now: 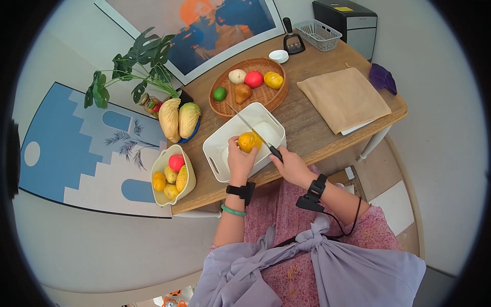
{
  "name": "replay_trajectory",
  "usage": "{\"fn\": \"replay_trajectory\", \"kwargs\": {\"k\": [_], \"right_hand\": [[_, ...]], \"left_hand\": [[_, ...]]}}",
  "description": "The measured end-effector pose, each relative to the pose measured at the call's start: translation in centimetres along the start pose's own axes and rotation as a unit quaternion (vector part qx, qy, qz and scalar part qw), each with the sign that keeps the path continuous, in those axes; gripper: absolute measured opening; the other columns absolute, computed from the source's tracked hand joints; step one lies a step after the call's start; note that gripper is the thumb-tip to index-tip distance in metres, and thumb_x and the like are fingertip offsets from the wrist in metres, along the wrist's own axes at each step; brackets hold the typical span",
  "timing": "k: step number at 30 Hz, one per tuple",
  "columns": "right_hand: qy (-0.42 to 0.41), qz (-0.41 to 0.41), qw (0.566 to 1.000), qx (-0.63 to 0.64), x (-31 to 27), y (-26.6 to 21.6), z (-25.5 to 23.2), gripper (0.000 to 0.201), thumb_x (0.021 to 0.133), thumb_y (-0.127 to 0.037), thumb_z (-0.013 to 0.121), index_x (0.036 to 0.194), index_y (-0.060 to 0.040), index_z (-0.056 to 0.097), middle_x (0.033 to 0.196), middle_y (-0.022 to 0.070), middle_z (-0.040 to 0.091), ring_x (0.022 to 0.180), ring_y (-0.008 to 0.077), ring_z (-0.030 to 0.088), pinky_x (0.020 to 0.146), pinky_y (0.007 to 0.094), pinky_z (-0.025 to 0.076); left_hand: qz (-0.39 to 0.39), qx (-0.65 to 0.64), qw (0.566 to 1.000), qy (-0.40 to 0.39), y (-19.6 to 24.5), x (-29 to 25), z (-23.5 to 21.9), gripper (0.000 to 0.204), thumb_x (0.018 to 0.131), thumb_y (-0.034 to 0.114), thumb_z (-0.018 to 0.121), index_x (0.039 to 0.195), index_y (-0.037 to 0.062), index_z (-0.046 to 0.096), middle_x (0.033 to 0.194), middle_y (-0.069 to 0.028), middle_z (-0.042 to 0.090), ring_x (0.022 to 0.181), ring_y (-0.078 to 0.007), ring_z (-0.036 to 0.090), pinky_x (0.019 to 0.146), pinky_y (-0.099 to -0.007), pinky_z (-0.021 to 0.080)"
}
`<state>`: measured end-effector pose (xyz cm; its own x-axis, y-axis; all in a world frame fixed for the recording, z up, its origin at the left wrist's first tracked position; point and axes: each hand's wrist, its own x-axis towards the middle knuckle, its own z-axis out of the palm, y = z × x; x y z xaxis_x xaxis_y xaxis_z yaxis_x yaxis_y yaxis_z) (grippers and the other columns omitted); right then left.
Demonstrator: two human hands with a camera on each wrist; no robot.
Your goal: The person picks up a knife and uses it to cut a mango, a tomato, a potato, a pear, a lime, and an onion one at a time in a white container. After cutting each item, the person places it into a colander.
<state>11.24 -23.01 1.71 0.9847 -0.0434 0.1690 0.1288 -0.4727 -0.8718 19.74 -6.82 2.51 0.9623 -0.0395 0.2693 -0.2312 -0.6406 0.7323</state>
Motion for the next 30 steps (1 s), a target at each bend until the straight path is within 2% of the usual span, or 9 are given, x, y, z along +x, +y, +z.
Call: {"fn": "replay_trajectory", "kwargs": {"k": [10, 16, 19, 21, 30], "right_hand": [[0.013, 0.002, 1.0, 0.014, -0.3, -0.7, -0.4, 0.032, 0.097, -0.027, 0.053, 0.103, 0.0035, 0.048, 0.078, 0.0291, 0.061, 0.078, 0.0476, 0.06, 0.066, 0.0499, 0.045], [0.019, -0.015, 1.0, 0.014, 0.0, 0.0, -0.2, 0.031, 0.097, -0.027, 0.053, 0.1, 0.003, 0.047, 0.077, 0.0285, 0.061, 0.076, 0.0474, 0.059, 0.064, 0.0495, 0.045], [0.016, -0.003, 1.0, 0.016, 0.0, 0.3, -0.1, 0.031, 0.097, -0.027, 0.053, 0.099, 0.0028, 0.047, 0.076, 0.0282, 0.061, 0.076, 0.0473, 0.059, 0.064, 0.0495, 0.045], [0.008, -0.003, 1.0, 0.008, -0.1, 0.2, -0.3, 0.031, 0.097, -0.027, 0.053, 0.099, 0.0028, 0.047, 0.076, 0.0281, 0.06, 0.076, 0.0473, 0.059, 0.064, 0.0495, 0.045], [0.014, -0.015, 1.0, 0.01, -0.3, 0.4, -0.2, 0.032, 0.097, -0.028, 0.053, 0.097, 0.003, 0.048, 0.075, 0.0277, 0.06, 0.075, 0.047, 0.06, 0.064, 0.0491, 0.045]], "left_hand": [[-0.012, 0.07, 0.997, 0.014, 0.0, -0.1, -0.1, 0.058, 0.066, 0.027, 0.076, 0.114, 0.0081, 0.049, 0.104, -0.0161, 0.053, 0.099, -0.0366, 0.055, 0.082, -0.0481, 0.044], [-0.007, 0.079, 0.996, 0.028, -0.2, -0.1, 0.0, 0.06, 0.067, 0.029, 0.074, 0.119, 0.0103, 0.052, 0.108, -0.0148, 0.051, 0.105, -0.0347, 0.052, 0.086, -0.05, 0.04], [0.036, 0.124, 0.99, 0.064, -0.4, -0.3, 0.1, 0.059, 0.068, 0.032, 0.076, 0.118, 0.0106, 0.054, 0.106, -0.0131, 0.053, 0.099, -0.032, 0.055, 0.083, -0.0463, 0.044], [0.02, 0.102, 0.994, 0.02, -0.3, -0.2, 0.1, 0.062, 0.07, 0.031, 0.073, 0.125, 0.0105, 0.053, 0.111, -0.0148, 0.051, 0.107, -0.0339, 0.051, 0.088, -0.0497, 0.039], [0.021, 0.065, 0.997, 0.036, -0.2, 0.0, 0.1, 0.062, 0.071, 0.025, 0.072, 0.122, 0.0034, 0.046, 0.111, -0.019, 0.054, 0.106, -0.0386, 0.052, 0.089, -0.0485, 0.041]]}}
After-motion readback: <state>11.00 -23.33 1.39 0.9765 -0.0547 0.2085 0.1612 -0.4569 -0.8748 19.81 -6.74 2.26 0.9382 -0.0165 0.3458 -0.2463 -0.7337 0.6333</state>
